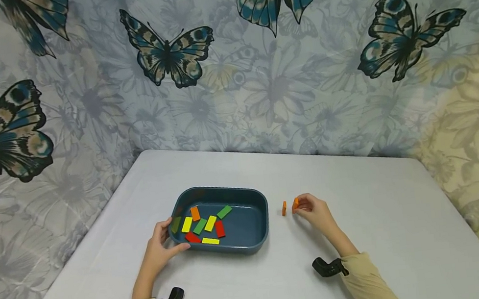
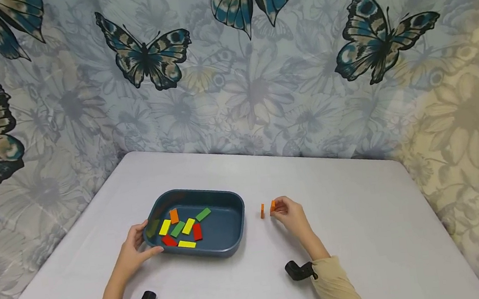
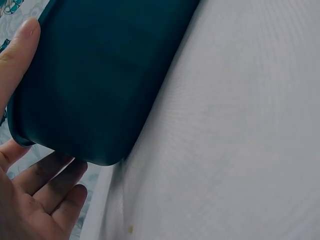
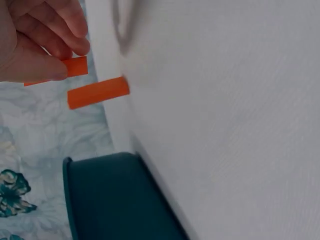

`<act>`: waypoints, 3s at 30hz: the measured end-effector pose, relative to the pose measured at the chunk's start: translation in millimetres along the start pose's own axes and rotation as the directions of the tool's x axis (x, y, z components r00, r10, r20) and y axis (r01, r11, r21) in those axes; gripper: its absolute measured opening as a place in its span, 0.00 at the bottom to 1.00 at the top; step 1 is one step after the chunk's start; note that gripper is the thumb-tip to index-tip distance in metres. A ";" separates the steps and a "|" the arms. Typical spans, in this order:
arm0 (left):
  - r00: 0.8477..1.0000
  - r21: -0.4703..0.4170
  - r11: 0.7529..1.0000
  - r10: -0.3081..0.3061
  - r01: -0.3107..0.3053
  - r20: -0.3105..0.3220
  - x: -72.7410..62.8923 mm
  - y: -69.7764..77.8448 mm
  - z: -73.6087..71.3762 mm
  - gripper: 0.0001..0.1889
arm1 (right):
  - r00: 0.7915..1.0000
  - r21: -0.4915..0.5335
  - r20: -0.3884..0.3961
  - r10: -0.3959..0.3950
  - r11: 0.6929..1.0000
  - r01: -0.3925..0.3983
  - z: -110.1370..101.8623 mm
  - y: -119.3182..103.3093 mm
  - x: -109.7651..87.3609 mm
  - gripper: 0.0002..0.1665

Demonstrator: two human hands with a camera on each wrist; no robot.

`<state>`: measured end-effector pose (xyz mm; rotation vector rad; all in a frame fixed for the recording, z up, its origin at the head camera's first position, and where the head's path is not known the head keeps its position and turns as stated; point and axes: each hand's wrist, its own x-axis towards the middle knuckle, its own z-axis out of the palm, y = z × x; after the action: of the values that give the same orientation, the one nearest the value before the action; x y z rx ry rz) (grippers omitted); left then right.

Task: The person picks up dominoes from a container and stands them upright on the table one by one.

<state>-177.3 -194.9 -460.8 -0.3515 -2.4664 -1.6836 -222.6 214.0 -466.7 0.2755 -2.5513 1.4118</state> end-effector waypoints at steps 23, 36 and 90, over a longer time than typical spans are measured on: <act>1.000 0.009 1.000 -0.008 0.008 0.001 0.1 -2.2 -1.1 0.41 | 0.998 -0.017 0.005 0.056 0.998 -0.055 8.2 21.3 1.5 0.14; 1.000 0.018 1.000 -0.020 0.020 0.002 -1.2 -4.3 -1.8 0.41 | 0.996 -0.029 0.071 0.062 0.998 -0.060 5.9 22.2 2.9 0.14; 1.000 -0.002 1.000 -0.022 0.022 -0.019 5.7 -36.5 3.6 0.42 | 0.987 0.155 0.013 -0.158 0.976 0.154 55.4 -79.6 34.2 0.12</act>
<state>-192.5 -203.7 -493.5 -0.3084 -2.4646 -1.6899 -239.7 123.2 -421.5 0.5106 -2.3832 1.5542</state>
